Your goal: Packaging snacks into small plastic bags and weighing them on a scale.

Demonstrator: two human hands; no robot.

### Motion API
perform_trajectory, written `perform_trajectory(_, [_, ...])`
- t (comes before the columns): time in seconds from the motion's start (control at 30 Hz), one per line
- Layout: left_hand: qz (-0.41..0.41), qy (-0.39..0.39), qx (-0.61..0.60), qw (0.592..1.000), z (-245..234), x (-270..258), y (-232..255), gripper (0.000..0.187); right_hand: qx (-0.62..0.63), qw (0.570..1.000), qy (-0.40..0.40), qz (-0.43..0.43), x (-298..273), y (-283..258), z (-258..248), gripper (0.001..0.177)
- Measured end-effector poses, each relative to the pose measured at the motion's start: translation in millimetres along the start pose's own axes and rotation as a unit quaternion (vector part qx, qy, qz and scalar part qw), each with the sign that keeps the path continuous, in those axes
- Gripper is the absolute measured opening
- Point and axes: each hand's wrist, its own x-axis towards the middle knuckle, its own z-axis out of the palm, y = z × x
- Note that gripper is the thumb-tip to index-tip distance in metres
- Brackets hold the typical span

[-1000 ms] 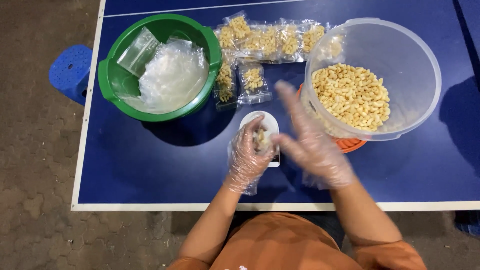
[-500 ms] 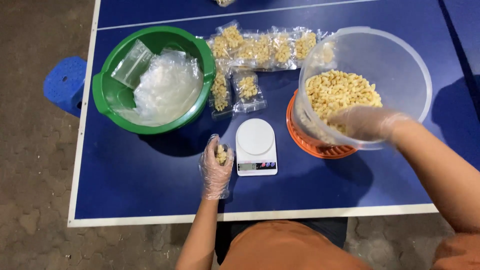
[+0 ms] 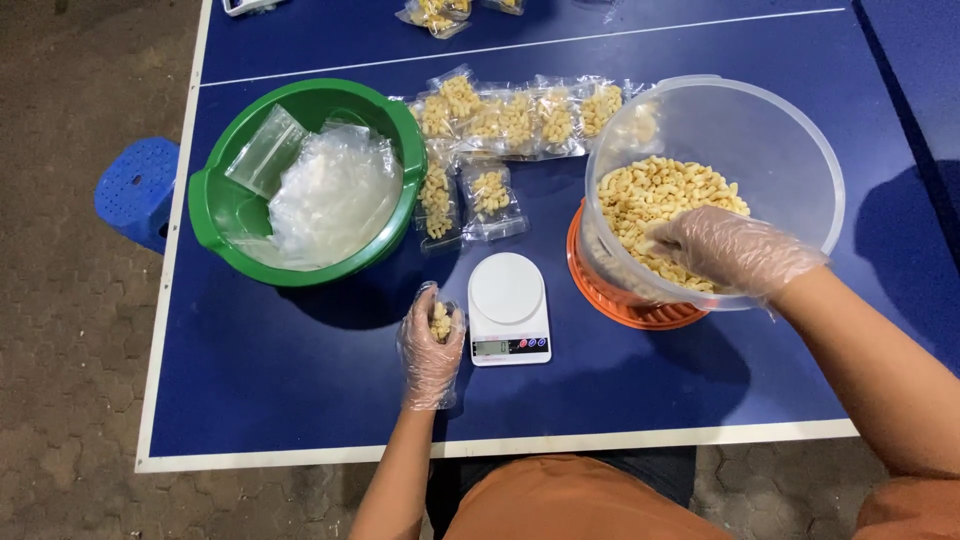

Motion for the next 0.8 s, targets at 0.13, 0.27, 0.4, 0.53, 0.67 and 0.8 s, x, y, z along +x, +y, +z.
perform_trajectory(0.13, [0.003,0.004,0.011,1.000,3.1,-2.9,-2.8,0.049,-0.046,0.999,-0.025,-0.012,7.9,19.3,11.9,0.019])
perform_trajectory(0.27, [0.014,0.014,0.014,1.000,4.9,-4.0,-4.4,0.048,-0.095,0.995,-0.031,-0.020,15.1,31.8,21.3,0.023])
perform_trajectory(0.4, [0.028,0.031,0.001,0.999,2.4,-6.6,-2.5,0.047,0.053,0.994,0.050,0.076,-30.4,-6.2,-25.2,0.039])
perform_trajectory(0.53, [0.057,0.048,-0.009,0.997,2.9,-3.3,12.3,0.047,0.073,0.953,0.275,-0.104,-37.0,-3.7,-10.0,0.029])
perform_trajectory(0.67, [0.107,0.051,-0.068,0.991,0.0,7.9,48.3,0.043,0.083,0.985,0.152,-0.012,-57.1,-36.7,-16.9,0.025])
perform_trajectory(0.8, [0.110,0.021,-0.102,0.988,1.2,16.7,74.1,0.051,0.085,0.979,0.175,-0.056,-35.8,-25.2,-10.0,0.028])
